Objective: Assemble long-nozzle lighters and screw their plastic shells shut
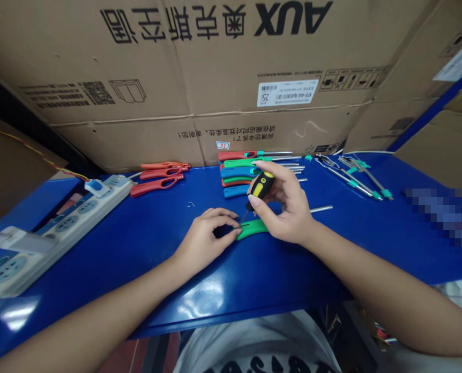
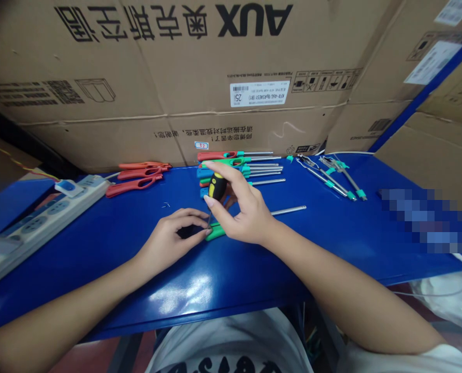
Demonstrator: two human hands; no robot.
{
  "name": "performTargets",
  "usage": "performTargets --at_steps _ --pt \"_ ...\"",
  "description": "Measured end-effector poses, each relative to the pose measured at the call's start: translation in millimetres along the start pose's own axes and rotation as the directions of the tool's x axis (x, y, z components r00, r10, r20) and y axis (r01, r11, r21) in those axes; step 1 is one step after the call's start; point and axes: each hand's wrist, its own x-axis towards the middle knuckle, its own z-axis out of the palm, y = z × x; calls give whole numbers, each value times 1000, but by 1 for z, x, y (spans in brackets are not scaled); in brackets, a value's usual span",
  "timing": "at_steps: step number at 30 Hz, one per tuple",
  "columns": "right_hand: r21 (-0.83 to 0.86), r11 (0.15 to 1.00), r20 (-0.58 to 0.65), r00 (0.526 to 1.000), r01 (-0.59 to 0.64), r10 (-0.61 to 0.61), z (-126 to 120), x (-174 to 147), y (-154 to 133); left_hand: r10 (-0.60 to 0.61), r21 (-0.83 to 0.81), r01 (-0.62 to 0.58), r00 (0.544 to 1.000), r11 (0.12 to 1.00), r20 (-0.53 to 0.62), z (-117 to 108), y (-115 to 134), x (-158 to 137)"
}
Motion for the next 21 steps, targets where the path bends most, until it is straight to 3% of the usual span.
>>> performTargets --at_steps 12,21 --pt "-33 999 8 1000 14 -14 0 -1 1 28 21 -28 999 999 -17 0 3 1" --pt "-30 999 15 1000 22 -21 1 -1 1 48 63 -50 998 997 40 -1 5 -1"
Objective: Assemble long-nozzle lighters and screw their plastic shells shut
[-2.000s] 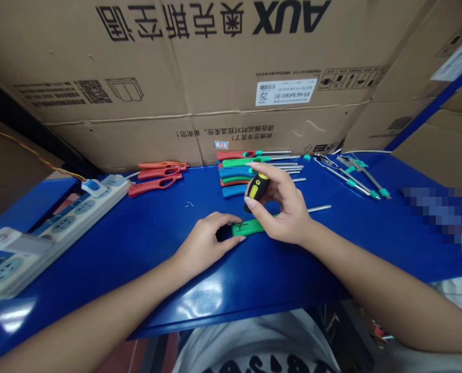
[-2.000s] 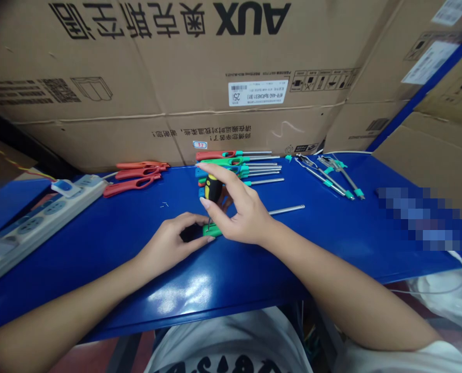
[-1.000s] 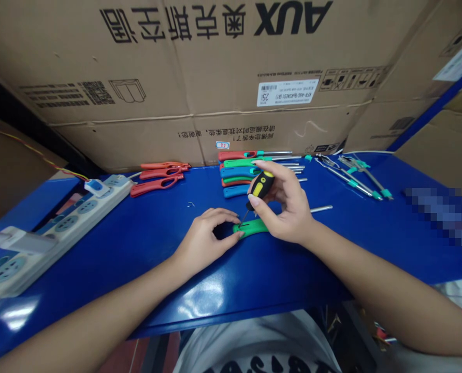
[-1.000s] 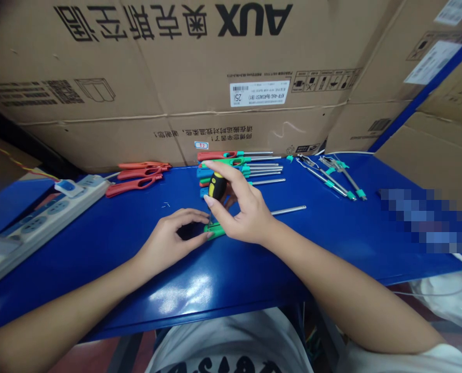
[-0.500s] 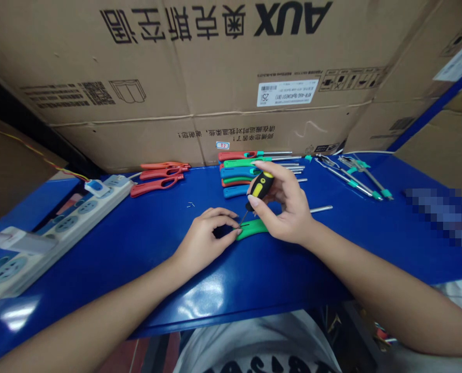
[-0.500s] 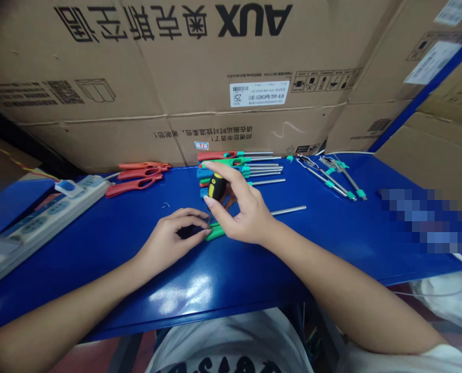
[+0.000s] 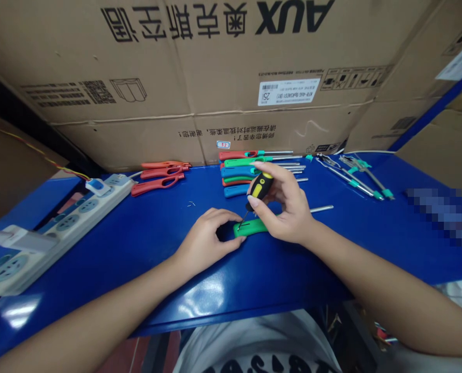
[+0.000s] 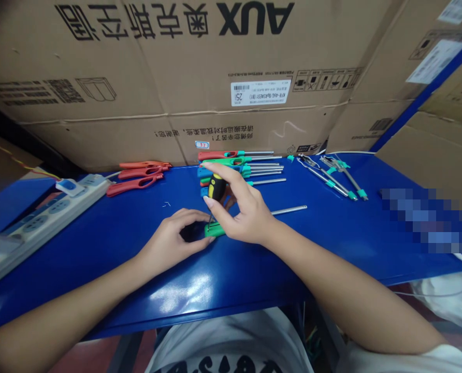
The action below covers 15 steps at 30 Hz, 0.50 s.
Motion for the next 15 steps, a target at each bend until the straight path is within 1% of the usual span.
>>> performTargets --at_steps 5,9,15 --pt "0 1000 10 1000 -7 7 0 -1 0 -4 17 4 1000 1000 31 0 -1 0" --pt "-14 1000 8 1000 -23 23 0 -1 0 -23 17 22 999 1000 35 0 0 0" --pt "-15 1000 9 1000 -6 6 -1 -1 -1 -47 16 46 998 999 45 0 2 0"
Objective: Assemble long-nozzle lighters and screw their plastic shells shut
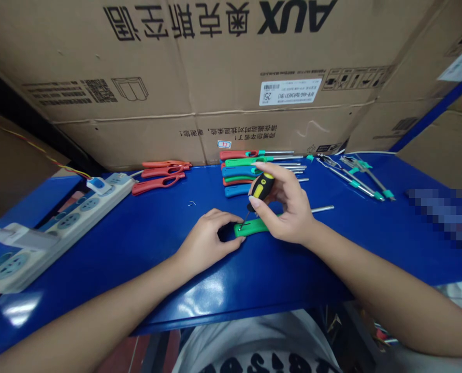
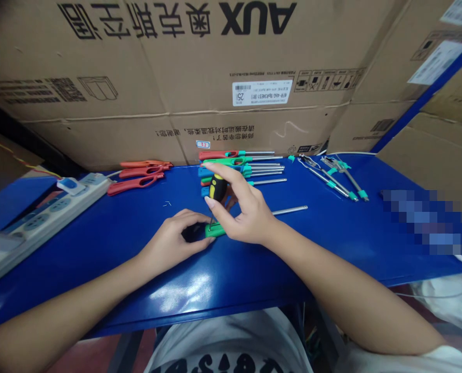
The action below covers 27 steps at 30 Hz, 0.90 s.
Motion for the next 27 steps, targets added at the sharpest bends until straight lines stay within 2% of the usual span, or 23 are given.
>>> performTargets --at_steps 27 --pt "6 1000 -3 1000 19 -19 1 0 0 7 -11 -7 1000 1000 1 0 -1 0"
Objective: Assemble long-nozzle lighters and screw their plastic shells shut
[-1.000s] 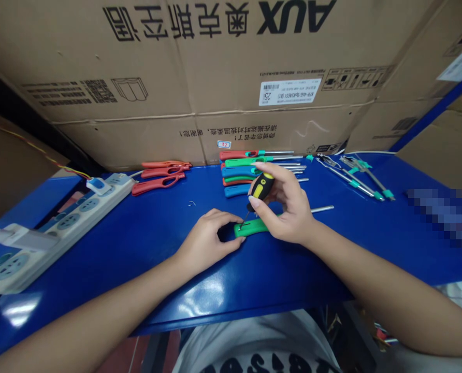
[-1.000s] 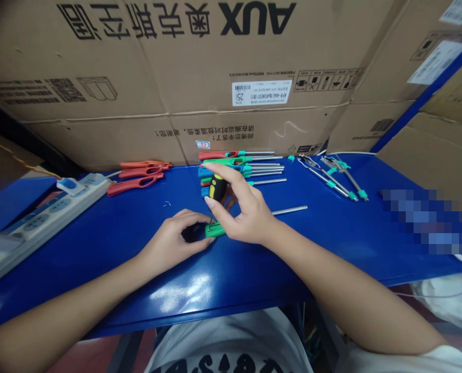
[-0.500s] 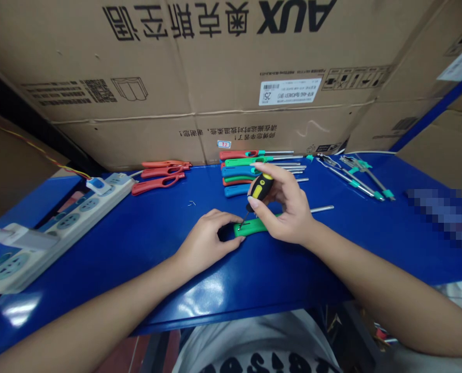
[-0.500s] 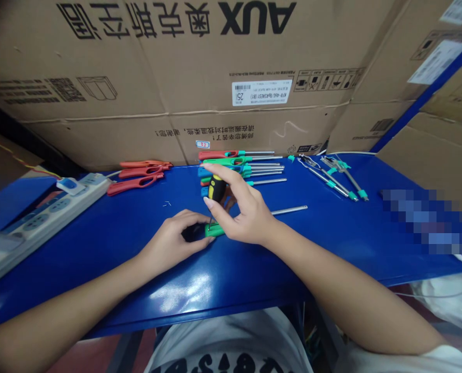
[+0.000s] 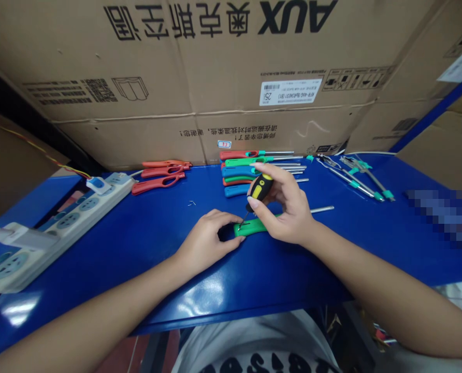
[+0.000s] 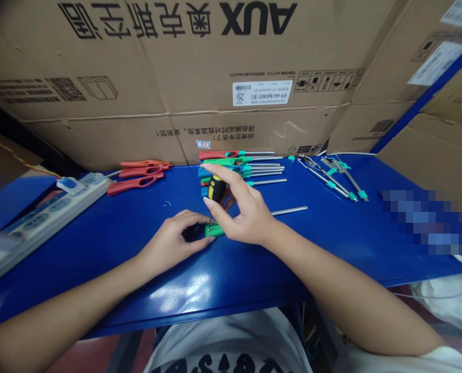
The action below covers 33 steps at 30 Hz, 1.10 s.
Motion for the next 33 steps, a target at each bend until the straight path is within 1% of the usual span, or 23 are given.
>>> performTargets --at_steps 4,15,23,26,29,31,33 --pt "-14 1000 20 1000 -1 1 1 -1 1 10 3 -10 1000 1000 -6 0 0 0" --pt "-21 1000 14 1000 16 -16 1 -1 1 22 12 -22 1000 1000 -8 0 -1 1" --pt "-33 996 50 996 82 -80 2 -1 2 33 23 -32 999 999 -15 1 1 0" --pt "-51 992 104 988 119 -113 -1 0 0 24 11 -24 999 1000 -25 2 1 1" --pt "-121 988 203 977 99 -73 -5 6 -5 13 -3 -13 999 1000 -35 2 1 1" --pt "-183 979 290 956 85 -28 -7 14 -12 -1 -6 1 999 1000 -35 3 1 1" --pt "-237 968 394 919 86 14 -9 24 -20 -22 2 22 999 1000 -34 4 0 1"
